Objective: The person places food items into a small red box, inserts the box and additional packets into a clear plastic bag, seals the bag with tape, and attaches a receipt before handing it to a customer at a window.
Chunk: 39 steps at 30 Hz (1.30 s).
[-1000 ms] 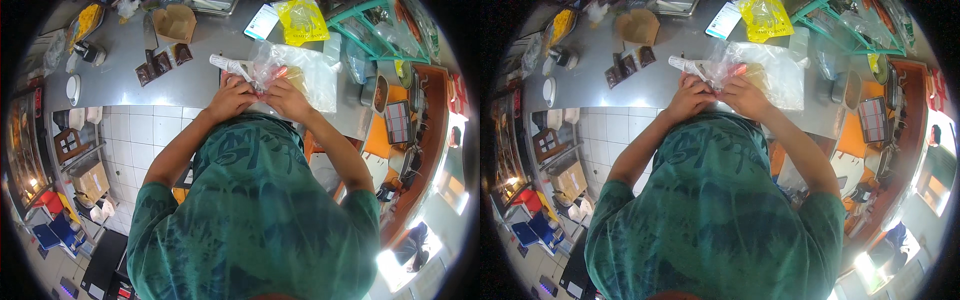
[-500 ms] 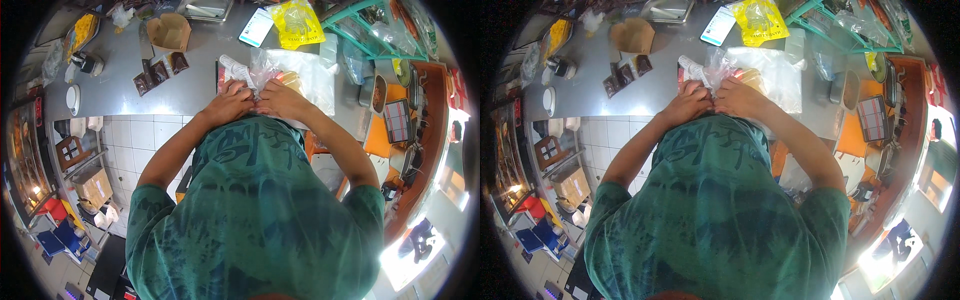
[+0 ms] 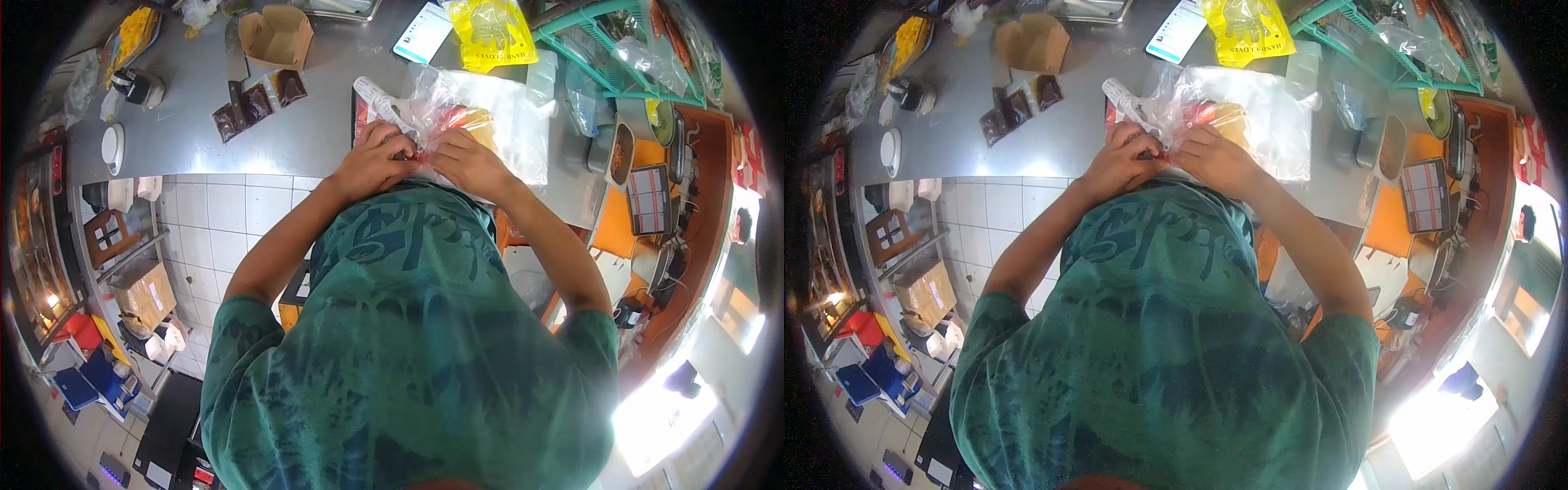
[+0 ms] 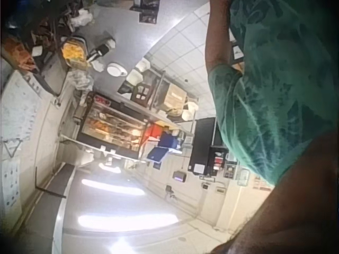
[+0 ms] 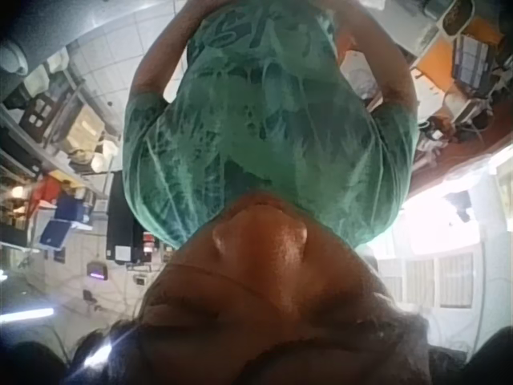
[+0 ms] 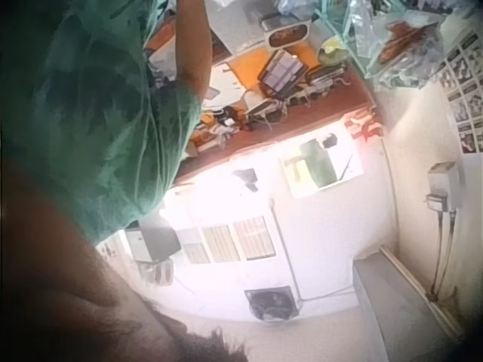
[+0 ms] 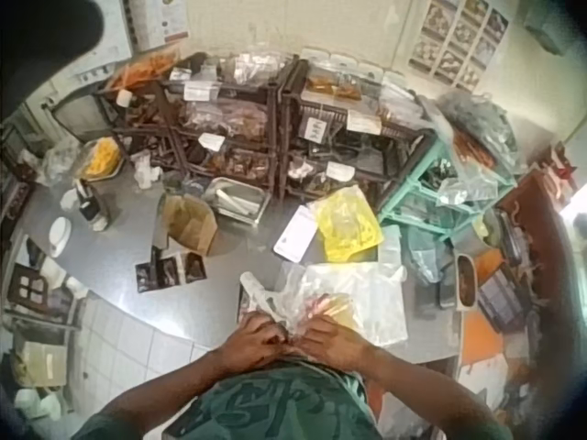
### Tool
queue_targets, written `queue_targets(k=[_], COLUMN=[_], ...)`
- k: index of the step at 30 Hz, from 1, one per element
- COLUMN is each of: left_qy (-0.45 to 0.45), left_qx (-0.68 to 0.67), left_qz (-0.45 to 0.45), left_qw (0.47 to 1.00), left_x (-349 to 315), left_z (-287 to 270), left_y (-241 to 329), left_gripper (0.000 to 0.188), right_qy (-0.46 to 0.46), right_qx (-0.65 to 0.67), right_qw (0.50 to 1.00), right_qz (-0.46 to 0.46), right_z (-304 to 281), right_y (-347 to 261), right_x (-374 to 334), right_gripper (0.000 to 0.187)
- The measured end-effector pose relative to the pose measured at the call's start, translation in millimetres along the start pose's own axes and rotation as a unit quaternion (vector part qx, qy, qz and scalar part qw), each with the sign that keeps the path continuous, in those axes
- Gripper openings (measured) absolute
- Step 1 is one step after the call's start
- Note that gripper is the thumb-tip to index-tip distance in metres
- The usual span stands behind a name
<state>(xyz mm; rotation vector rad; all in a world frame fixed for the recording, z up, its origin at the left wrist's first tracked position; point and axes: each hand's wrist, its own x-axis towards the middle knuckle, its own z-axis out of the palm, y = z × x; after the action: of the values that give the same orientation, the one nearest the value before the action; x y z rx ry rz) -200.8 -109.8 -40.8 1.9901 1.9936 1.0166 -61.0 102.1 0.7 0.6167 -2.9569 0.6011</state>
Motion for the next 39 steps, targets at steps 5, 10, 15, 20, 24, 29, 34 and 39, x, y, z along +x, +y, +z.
queue_targets(k=[5,10,15,20,24,29,34,39], left_qy=[0.025,0.048,-0.011,-0.071,-0.1,-0.116,-0.085,-0.01], left_qx=[-0.004,0.004,-0.038,-0.053,-0.047,-0.02,0.02,0.058], left_qz=[-0.007,-0.011,-0.022,-0.028,-0.003,0.004,0.055,0.084], left_qw=[1.0,0.999,0.999,0.996,0.994,0.993,0.995,0.995], left_x=[3,5,15,20,19,24,26,18], left_z=[4,13,3,-7,-5,-11,-20,-8], left_y=[1,2,2,3,-4,-7,-10,-13], left_gripper=[0.012,0.012,0.008,0.009,0.012,0.017,0.018,0.017], right_qy=[0.035,0.039,0.045,0.005,-0.04,-0.081,-0.048,0.008], right_qx=[0.017,0.026,0.048,0.065,0.065,0.07,0.025,-0.025], right_qw=[0.999,0.998,0.997,0.997,0.994,0.99,0.995,0.999], right_qz=[-0.031,-0.028,-0.033,-0.047,-0.073,-0.087,-0.08,-0.045], right_z=[-4,-7,-2,-6,-6,-14,-22,-12], right_y=[5,5,8,14,22,27,22,12], right_x=[2,3,2,9,13,17,11,-6], right_gripper=[0.02,0.019,0.015,0.014,0.013,0.017,0.018,0.025])
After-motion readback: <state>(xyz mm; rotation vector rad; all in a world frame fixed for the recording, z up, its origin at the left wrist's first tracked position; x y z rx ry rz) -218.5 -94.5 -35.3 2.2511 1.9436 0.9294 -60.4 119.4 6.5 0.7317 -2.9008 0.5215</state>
